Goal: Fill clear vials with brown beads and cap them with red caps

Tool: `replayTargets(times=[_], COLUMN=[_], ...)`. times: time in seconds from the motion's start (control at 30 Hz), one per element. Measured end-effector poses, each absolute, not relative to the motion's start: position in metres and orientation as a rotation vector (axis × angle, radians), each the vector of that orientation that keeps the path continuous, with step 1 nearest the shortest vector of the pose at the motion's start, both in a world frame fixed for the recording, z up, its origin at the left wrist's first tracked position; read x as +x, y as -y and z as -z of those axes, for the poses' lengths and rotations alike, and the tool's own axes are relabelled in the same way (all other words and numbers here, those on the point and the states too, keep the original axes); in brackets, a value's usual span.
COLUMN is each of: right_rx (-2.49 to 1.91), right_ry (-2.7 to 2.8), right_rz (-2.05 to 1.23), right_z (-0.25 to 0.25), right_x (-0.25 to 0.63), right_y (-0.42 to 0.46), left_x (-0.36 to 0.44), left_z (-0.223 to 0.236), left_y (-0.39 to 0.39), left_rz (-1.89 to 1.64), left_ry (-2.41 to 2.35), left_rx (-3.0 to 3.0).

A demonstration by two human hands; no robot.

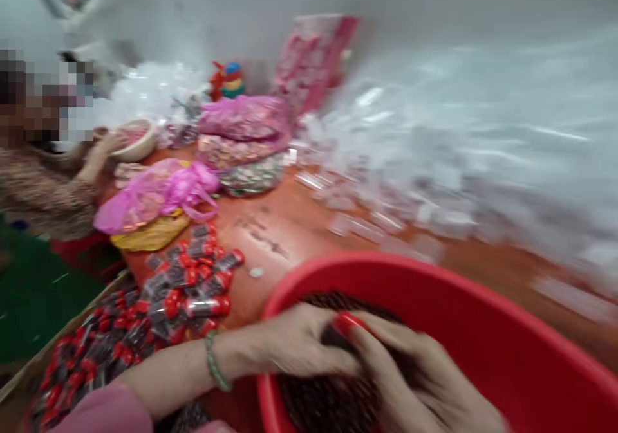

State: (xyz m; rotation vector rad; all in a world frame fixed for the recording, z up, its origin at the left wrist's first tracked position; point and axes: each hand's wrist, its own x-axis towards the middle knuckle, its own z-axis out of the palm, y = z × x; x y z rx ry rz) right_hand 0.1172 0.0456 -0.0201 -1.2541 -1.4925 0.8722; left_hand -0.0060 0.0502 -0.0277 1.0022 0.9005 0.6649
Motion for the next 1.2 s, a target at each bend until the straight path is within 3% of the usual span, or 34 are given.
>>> replayTargets(times=[0.13,0.8,1.2], right_rx=[-1.249,-1.166,-1.17], right_ry=[1.394,1.15,1.494], right_rz=[-0.814,-0.985,-0.829], right_z=[0.008,0.011,0.007], right_x=[0.114,0.098,0.108], right_y=[-0.044,-0.052,-0.059], left_x=[-0.018,-0.014,-0.015], left_z=[0.001,-0.002,0.005], left_y=[-0.059,-0.062,-0.06], left_rz=[-0.806,-0.77,-0.808], left_ry=[-0.716,-0.819,-0.839], left_rx=[0.986,0.832,0.854])
